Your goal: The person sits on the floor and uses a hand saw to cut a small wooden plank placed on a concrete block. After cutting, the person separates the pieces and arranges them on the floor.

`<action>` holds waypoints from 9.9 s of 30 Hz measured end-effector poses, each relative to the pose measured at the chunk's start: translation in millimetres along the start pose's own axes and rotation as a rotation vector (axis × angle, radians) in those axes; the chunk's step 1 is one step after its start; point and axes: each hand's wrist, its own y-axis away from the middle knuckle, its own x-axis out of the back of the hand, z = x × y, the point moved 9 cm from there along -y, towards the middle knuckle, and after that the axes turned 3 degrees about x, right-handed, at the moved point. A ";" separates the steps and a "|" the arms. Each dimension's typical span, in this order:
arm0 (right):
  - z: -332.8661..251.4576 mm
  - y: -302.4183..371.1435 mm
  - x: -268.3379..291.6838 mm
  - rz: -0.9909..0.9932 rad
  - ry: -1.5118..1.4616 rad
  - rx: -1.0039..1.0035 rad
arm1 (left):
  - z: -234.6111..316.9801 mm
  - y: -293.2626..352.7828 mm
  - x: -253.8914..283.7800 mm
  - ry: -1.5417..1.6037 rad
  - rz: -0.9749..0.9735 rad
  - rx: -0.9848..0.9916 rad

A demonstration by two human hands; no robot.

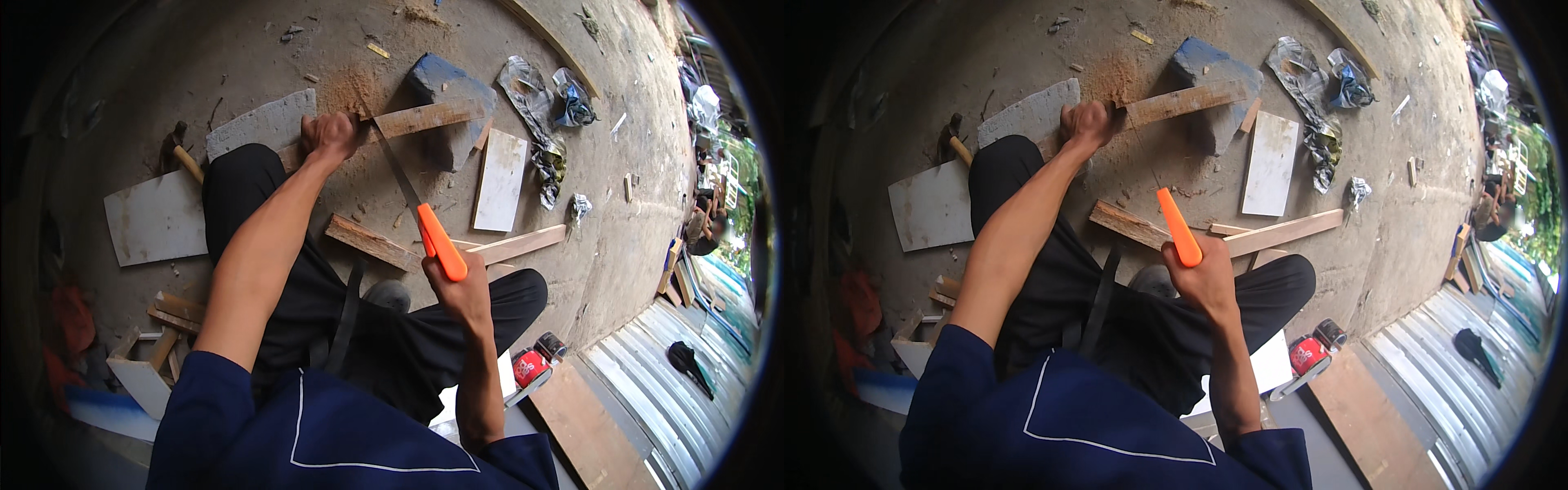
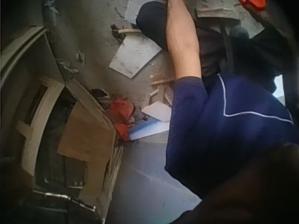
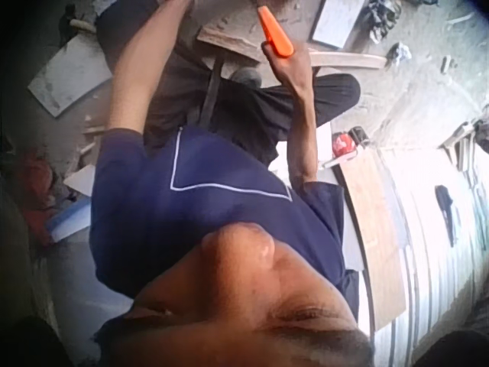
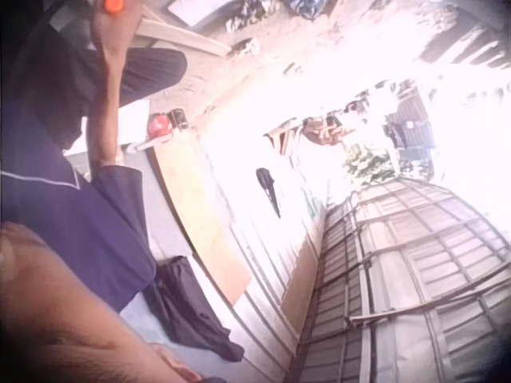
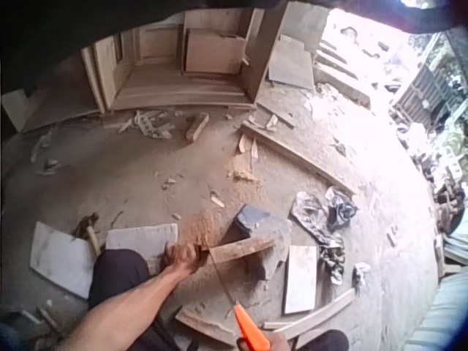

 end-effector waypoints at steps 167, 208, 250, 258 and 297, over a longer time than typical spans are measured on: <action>24.2 11.0 -20.5 0.075 -0.061 0.001 | 9.5 8.0 19.0 0.056 -0.012 0.085; 24.3 23.2 -16.9 0.149 -0.065 -0.026 | 2.9 11.0 -3.8 0.094 -0.033 0.082; 30.8 17.8 -33.2 0.142 -0.068 0.018 | -5.1 14.0 -16.1 0.022 -0.087 0.082; 34.1 -56.6 -48.4 0.207 -0.019 0.059 | 14.9 13.8 -2.8 -0.042 -0.091 0.013; 9.8 -44.9 -10.8 0.116 0.030 -0.027 | 16.7 6.4 -10.2 -0.016 -0.032 -0.018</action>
